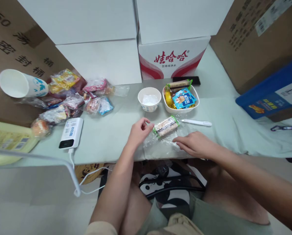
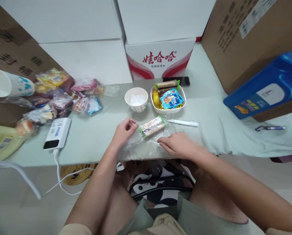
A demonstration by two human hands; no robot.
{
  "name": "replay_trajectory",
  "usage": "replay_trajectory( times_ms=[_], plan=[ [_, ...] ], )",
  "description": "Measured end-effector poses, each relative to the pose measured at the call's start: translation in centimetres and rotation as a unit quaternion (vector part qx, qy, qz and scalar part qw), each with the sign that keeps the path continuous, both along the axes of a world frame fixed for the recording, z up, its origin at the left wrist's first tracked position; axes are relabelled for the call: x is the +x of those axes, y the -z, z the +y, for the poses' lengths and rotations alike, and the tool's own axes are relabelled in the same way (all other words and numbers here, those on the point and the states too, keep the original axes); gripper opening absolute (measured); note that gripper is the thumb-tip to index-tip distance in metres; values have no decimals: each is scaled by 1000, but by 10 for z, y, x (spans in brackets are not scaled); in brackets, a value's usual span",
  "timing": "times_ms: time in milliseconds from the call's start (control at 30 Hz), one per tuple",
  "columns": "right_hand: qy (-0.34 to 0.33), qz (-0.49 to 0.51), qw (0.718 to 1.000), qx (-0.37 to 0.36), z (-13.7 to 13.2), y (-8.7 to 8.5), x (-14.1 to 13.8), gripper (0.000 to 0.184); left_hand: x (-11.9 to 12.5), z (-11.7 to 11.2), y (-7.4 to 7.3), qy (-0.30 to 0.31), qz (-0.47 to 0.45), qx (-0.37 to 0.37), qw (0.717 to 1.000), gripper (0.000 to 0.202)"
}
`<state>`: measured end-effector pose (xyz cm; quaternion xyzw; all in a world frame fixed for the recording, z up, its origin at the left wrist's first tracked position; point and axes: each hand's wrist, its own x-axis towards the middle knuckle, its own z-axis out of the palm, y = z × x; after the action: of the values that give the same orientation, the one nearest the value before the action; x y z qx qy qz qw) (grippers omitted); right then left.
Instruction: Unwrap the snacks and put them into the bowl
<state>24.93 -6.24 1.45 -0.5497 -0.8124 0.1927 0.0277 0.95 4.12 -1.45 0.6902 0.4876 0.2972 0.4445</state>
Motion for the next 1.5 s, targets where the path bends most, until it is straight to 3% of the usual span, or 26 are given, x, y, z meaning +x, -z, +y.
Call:
replay_trajectory(
  times_ms=[100, 167, 333, 433, 533, 633, 733, 833, 967, 1100, 1167, 1233, 1333, 1500],
  plan=[
    [72, -56, 995, 46, 4, 3, -4, 32, 5, -9, 5, 66, 99, 87, 989, 40],
    [75, -78, 988, 107, 9, 6, -7, 33, 8, -16, 9, 85, 117, 118, 982, 45],
    [26, -75, 979, 189, 16, 21, -14, 50, 8, -19, 17, 92, 15, 82, 992, 33],
    [12, -56, 983, 174, 20, 28, -19, 56, 7, -14, 14, 78, -36, 8, 996, 11],
    [11, -31, 987, 157, 26, 30, -21, 58, 12, -14, 10, 38, -101, -122, 987, 22],
    [15, 14, 989, 147, 33, 32, -17, 59, 20, -17, 8, 4, -226, -248, 942, 22],
    [-3, 73, 989, 128, 37, 33, -7, 56, 23, -17, 8, 2, -294, -303, 906, 22],
    [-24, 128, 986, 101, 34, 23, 0, 53, 18, -11, 12, -44, -249, -271, 929, 23],
    [1, 153, 982, 115, 25, -20, 13, 43, 10, -1, 16, -119, -153, -172, 966, 21],
    [39, 70, 983, 167, 44, -73, 41, 43, 1, 3, 13, -113, -119, -173, 971, 20],
    [80, -16, 981, 178, 67, -89, 54, 46, -4, 4, 12, -95, -82, -162, 979, 19],
    [106, -121, 977, 142, 93, -95, 60, 50, -11, 4, 11, -81, -39, -142, 986, 20],
    [73, -235, 968, 54, 125, -86, 56, 47, -20, 5, 11, -80, 5, -119, 990, 23],
    [-7, -247, 968, 50, 140, -61, 42, 44, -25, 5, 6, -79, 25, -113, 990, 24]
  ],
)
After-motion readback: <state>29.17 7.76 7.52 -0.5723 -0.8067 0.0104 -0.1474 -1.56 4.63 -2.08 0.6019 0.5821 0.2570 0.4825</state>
